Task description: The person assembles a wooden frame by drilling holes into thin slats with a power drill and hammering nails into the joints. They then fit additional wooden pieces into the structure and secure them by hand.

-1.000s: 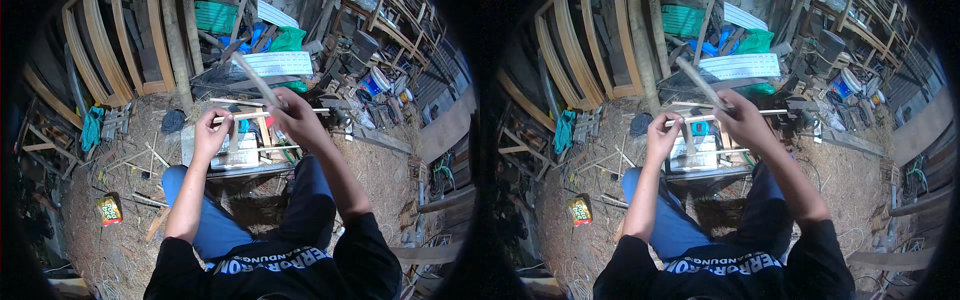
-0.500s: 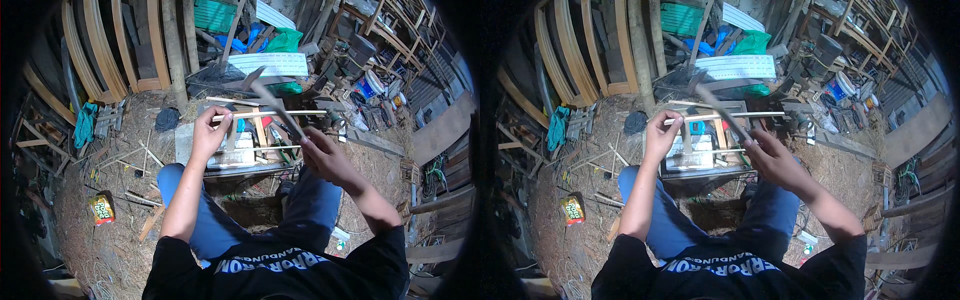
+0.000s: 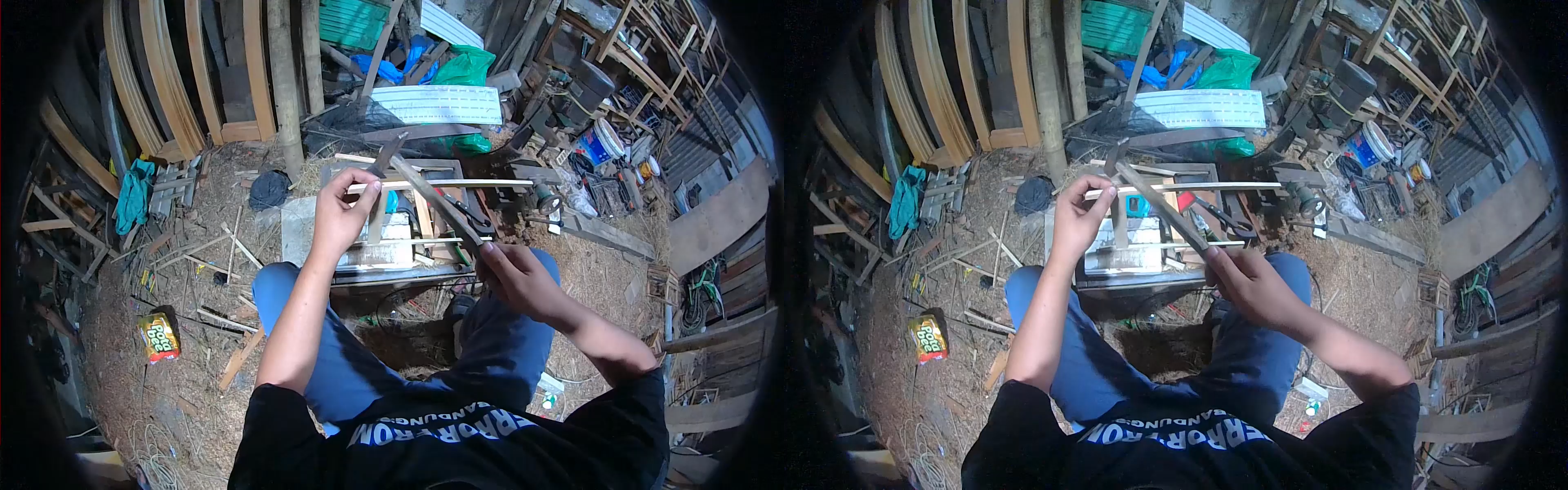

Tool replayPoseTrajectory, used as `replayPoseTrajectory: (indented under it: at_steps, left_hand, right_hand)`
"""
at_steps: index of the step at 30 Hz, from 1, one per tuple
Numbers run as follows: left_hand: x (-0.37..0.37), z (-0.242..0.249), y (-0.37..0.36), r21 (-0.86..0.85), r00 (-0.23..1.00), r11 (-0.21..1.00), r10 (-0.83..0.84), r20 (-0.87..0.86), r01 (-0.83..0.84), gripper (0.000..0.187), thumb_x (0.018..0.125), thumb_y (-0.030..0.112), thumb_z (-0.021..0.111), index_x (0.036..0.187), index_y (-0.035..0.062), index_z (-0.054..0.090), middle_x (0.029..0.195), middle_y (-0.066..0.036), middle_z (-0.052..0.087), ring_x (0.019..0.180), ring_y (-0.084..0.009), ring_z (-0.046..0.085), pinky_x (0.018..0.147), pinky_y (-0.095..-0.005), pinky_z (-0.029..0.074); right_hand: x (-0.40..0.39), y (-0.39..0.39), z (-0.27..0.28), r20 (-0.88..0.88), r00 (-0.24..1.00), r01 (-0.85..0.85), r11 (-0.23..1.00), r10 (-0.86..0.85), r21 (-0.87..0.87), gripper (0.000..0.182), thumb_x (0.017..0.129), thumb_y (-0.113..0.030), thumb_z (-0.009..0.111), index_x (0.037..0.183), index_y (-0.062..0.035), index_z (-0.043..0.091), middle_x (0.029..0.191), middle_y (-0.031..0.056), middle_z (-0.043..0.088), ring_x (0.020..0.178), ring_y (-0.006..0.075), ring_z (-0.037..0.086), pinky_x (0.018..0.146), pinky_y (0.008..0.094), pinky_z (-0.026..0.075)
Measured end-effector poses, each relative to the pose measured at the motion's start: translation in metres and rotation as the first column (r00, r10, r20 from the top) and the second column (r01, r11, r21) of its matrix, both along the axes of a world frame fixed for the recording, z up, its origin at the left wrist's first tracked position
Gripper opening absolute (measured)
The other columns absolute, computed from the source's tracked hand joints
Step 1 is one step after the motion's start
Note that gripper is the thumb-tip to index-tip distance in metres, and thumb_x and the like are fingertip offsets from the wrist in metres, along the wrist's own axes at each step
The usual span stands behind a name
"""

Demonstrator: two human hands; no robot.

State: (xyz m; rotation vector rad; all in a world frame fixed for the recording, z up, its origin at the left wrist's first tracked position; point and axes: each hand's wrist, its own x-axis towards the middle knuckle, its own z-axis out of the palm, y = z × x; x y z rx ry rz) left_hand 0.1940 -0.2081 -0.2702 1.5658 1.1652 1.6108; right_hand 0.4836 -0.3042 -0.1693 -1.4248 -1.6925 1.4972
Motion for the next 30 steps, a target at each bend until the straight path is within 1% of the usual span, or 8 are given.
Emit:
replayPoseTrajectory:
  at_steps: [2,4,8,10,13,22,28,30]
  left_hand:
    - [0.001,0.003,-0.001,-0.081,0.997,0.996,-0.019,0.070,0.024,0.009,0.095,0.010,0.072,0.095,0.0017,0.070,0.095,-0.005,0.072,0.092,-0.0125,0.066,0.084,-0.0292,0.052]
    - [-0.001,0.001,0.002,0.001,1.000,1.000,-0.011,0.004,0.011,0.009,0.095,0.010,0.072,0.095,0.0019,0.070,0.096,-0.005,0.072,0.092,-0.0127,0.066,0.084,-0.0296,0.053]
    - [0.000,0.003,-0.002,-0.092,1.000,0.996,-0.002,0.019,0.004,0.009,0.095,0.010,0.073,0.094,0.0019,0.069,0.097,-0.005,0.071,0.091,-0.0136,0.066,0.085,-0.0302,0.053]
    - [0.001,0.001,0.000,-0.026,1.000,1.000,0.000,0.013,0.001,0.010,0.094,0.011,0.073,0.094,0.0016,0.069,0.097,-0.005,0.071,0.091,-0.0136,0.066,0.084,-0.0300,0.053]
    - [0.000,-0.002,0.001,-0.004,1.000,1.000,0.005,0.012,-0.005,0.010,0.094,0.011,0.073,0.094,0.0011,0.069,0.096,-0.005,0.071,0.091,-0.0133,0.066,0.083,-0.0296,0.053]
    - [0.001,-0.005,0.001,-0.007,0.998,1.000,-0.007,0.055,0.008,0.010,0.094,0.009,0.073,0.094,0.0007,0.068,0.095,-0.006,0.071,0.090,-0.0126,0.066,0.082,-0.0285,0.052]
    - [0.004,0.000,-0.002,-0.007,0.997,1.000,-0.011,0.075,0.012,0.009,0.094,0.009,0.072,0.094,0.0002,0.068,0.094,-0.006,0.071,0.091,-0.0130,0.066,0.083,-0.0290,0.051]
    - [0.003,0.002,-0.003,0.008,0.999,1.000,0.002,0.039,-0.002,0.009,0.094,0.008,0.072,0.093,-0.0001,0.068,0.093,-0.006,0.071,0.091,-0.0136,0.066,0.083,-0.0290,0.051]
  right_hand:
    - [0.000,0.000,-0.006,-0.017,1.000,0.011,1.000,-0.011,0.025,0.039,0.112,-0.035,0.047,0.090,-0.0053,0.059,0.068,-0.0068,0.044,0.060,0.0038,0.039,0.053,0.0245,0.031]
    - [-0.002,0.001,-0.009,-0.067,0.997,0.033,0.999,-0.031,0.031,0.041,0.113,-0.036,0.047,0.088,-0.0052,0.058,0.068,-0.0070,0.043,0.061,0.0039,0.038,0.053,0.0251,0.031]
    - [-0.003,0.004,-0.007,-0.020,1.000,0.006,0.999,-0.007,-0.036,0.044,0.113,-0.037,0.045,0.085,-0.0056,0.056,0.069,-0.0067,0.044,0.062,0.0049,0.039,0.054,0.0261,0.033]
    - [-0.003,0.007,-0.003,0.042,0.999,-0.024,0.998,0.026,-0.052,0.047,0.113,-0.039,0.044,0.082,-0.0051,0.055,0.069,-0.0060,0.045,0.062,0.0064,0.041,0.056,0.0280,0.035]
    - [-0.004,0.006,0.000,0.027,1.000,-0.005,1.000,0.005,0.030,0.047,0.113,-0.039,0.044,0.082,-0.0050,0.055,0.069,-0.0056,0.044,0.063,0.0072,0.042,0.057,0.0284,0.037]
    - [-0.001,0.010,-0.007,0.053,0.998,-0.016,1.000,0.016,0.002,0.047,0.112,-0.041,0.045,0.084,-0.0049,0.056,0.071,-0.0051,0.045,0.065,0.0073,0.042,0.058,0.0282,0.037]
    - [-0.007,0.004,0.000,-0.074,0.996,0.055,0.998,-0.053,0.028,0.042,0.113,-0.039,0.045,0.087,-0.0079,0.057,0.071,-0.0079,0.044,0.062,0.0033,0.038,0.054,0.0237,0.031]
    - [-0.006,0.008,0.002,0.022,1.000,0.021,0.999,-0.020,-0.042,0.043,0.113,-0.038,0.044,0.089,-0.0054,0.058,0.072,-0.0071,0.044,0.064,0.0047,0.039,0.056,0.0260,0.033]
